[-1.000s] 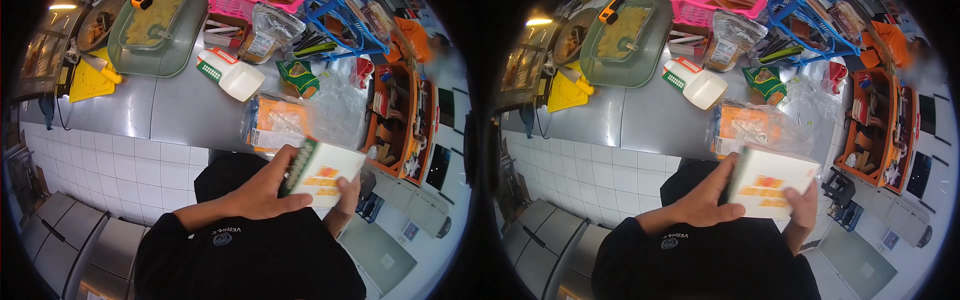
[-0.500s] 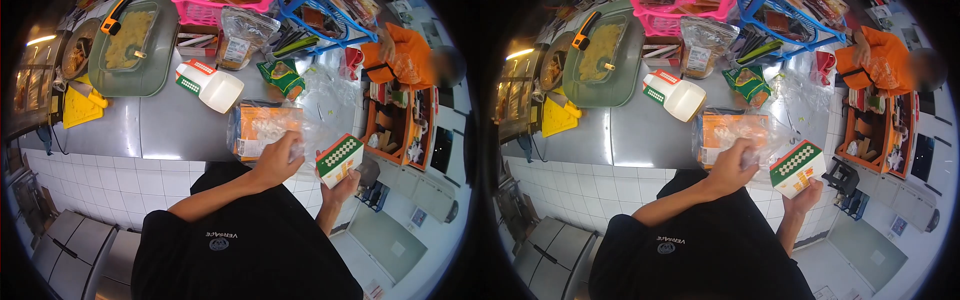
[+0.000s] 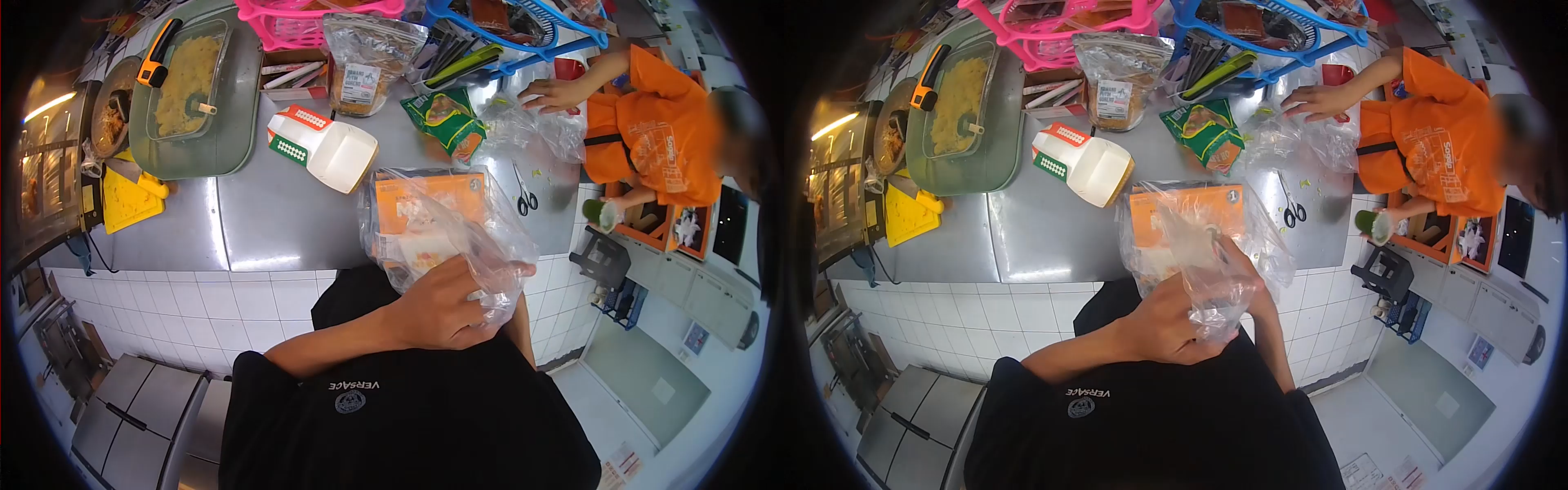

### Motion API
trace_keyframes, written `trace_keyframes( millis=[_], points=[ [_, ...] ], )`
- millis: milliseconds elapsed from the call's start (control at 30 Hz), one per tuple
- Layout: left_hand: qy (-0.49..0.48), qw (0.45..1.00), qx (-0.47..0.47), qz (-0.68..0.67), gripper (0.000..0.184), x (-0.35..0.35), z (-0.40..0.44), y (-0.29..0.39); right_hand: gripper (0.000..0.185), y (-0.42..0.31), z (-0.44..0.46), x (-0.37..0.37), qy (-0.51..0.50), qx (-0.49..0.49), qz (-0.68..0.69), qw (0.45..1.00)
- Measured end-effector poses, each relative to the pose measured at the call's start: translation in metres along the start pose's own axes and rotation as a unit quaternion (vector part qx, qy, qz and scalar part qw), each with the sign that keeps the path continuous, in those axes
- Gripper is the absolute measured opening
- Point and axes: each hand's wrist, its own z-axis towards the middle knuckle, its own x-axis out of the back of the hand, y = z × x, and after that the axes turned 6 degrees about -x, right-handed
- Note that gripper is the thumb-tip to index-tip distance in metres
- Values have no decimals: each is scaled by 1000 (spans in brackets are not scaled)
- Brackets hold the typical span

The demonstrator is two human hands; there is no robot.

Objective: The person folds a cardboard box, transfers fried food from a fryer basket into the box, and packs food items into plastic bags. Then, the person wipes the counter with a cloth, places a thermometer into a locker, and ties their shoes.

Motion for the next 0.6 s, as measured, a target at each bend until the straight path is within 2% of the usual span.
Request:
trace_keyframes(
  millis=[33,100,167,200,233,300,333,367,400,433,467,500,567,600],
  points=[
    [-28,999,4,-17,30,-1,2,0,55,10,8,3,1,-2,1,1000],
    [-31,999,4,-31,31,1,1,-2,52,31,23,13,-13,-32,-96,995],
    [-54,994,93,-25,24,13,3,2,49,41,27,18,-30,-67,-189,979],
    [-28,993,104,-54,16,25,10,4,48,40,18,16,-32,-78,-207,975],
    [-22,995,96,-17,25,38,14,5,47,35,10,13,-35,-90,-226,969],
    [-26,996,83,16,34,49,17,12,39,-42,-21,12,156,-75,-266,948],
    [74,982,162,-61,28,48,17,19,40,-85,-40,21,101,-52,-190,975],
    [173,945,242,-136,22,48,16,23,43,-121,-59,29,42,-27,-112,992],
    [166,946,241,-136,22,50,13,21,49,-135,-75,37,114,1,-114,987],
    [165,959,189,-132,20,52,6,14,57,-143,-87,43,186,29,-114,975],
    [163,968,137,-129,19,53,4,10,59,-153,-84,37,383,38,-283,878],
    [154,970,136,-132,19,53,6,10,59,-131,-81,39,391,35,-278,877],
    [171,972,122,-107,16,52,13,7,50,-69,-71,49,358,4,-423,832],
    [176,973,115,-99,15,52,18,5,46,-79,-69,51,205,-146,-338,907]
  ],
)
